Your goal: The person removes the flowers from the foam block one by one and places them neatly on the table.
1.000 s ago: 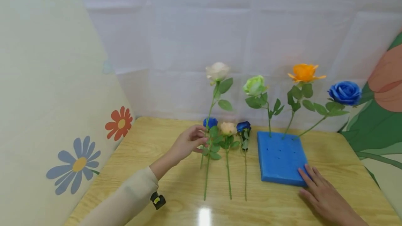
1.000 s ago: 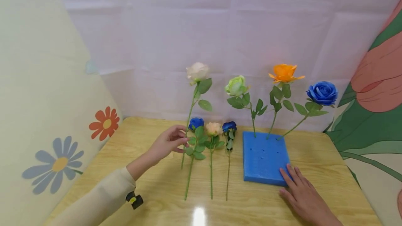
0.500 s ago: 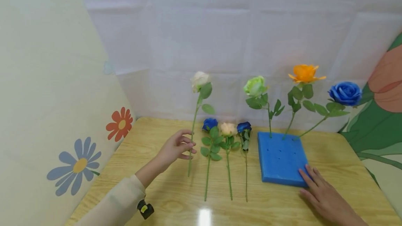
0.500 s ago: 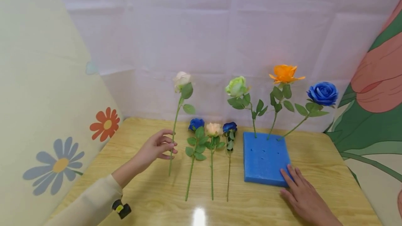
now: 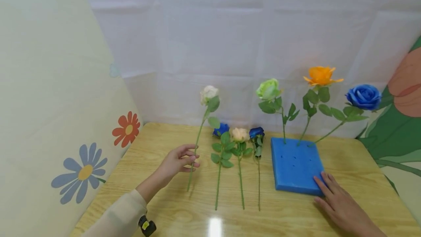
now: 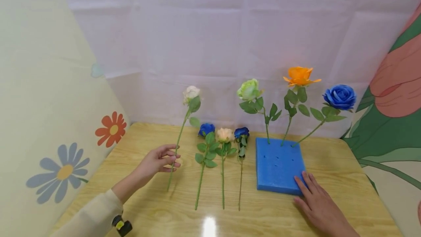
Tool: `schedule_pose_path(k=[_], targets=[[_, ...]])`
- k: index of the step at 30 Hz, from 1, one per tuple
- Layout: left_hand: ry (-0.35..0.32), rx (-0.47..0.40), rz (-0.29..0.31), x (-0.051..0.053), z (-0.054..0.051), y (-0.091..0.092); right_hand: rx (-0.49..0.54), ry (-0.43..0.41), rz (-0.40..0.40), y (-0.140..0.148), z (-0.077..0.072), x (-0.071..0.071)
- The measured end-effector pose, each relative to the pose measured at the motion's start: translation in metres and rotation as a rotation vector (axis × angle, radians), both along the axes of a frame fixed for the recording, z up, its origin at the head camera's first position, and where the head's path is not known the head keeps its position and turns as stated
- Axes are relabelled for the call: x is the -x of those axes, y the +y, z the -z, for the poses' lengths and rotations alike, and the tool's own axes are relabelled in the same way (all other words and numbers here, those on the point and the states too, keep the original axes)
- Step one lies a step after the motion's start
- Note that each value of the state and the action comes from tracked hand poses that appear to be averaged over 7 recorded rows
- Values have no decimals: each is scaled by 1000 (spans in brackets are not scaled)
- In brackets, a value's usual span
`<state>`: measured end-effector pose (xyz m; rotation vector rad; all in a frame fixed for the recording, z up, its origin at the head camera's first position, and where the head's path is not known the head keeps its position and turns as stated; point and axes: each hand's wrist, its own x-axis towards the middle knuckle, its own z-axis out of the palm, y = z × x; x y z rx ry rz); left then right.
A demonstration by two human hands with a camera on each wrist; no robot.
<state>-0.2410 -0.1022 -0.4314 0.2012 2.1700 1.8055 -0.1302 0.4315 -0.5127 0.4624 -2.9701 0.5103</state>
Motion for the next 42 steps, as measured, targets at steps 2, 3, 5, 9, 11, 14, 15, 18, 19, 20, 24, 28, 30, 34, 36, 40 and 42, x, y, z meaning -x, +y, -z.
schedule_pose_path(k=[2, 3, 5, 9, 11, 14, 15, 18, 19, 20, 24, 28, 30, 34, 36, 40, 42], targets=[[-14, -3, 4, -1, 3, -2, -4, 20, -1, 0, 0, 0], [-17, -6, 10, -2, 4, -3, -7, 38, -5, 0, 0, 0], [-26, -13, 21, -3, 6, -4, -21, 82, -19, -1, 1, 1], [-30, -5, 31, -5, 9, -7, -60, 142, -45, -4, 2, 4], [-39, 4, 29, -5, 11, -8, -68, 115, -43, -7, 1, 5], [-62, 16, 25, -6, 13, -9, -64, 32, -26, -11, 0, 6], [-68, 18, 23, -7, 14, -9, -63, 6, -19, -12, 0, 6], [-85, 19, 13, -7, 17, -10, -66, -31, -7, -14, -2, 6], [-85, 20, 13, -7, 19, -11, -70, -31, -6, -14, -2, 7], [-86, 18, 16, -7, 20, -11, -70, -32, -5, -14, -2, 7], [-95, 16, 30, -7, 23, -13, -76, -21, -9, -15, -2, 7], [-113, 17, 30, -8, 27, -14, -80, 1, -20, -16, -1, 7], [-120, 20, 28, -8, 28, -14, -85, 17, -27, -16, -1, 8], [-125, 31, 39, -8, 30, -15, -95, 57, -44, -16, -1, 9], [-127, 33, 42, -8, 30, -15, -99, 74, -51, -16, -1, 10], [-139, 39, 43, -9, 31, -16, -91, 68, -55, -17, -1, 11], [-147, 44, 47, -9, 33, -17, -85, 60, -54, -18, -1, 12]])
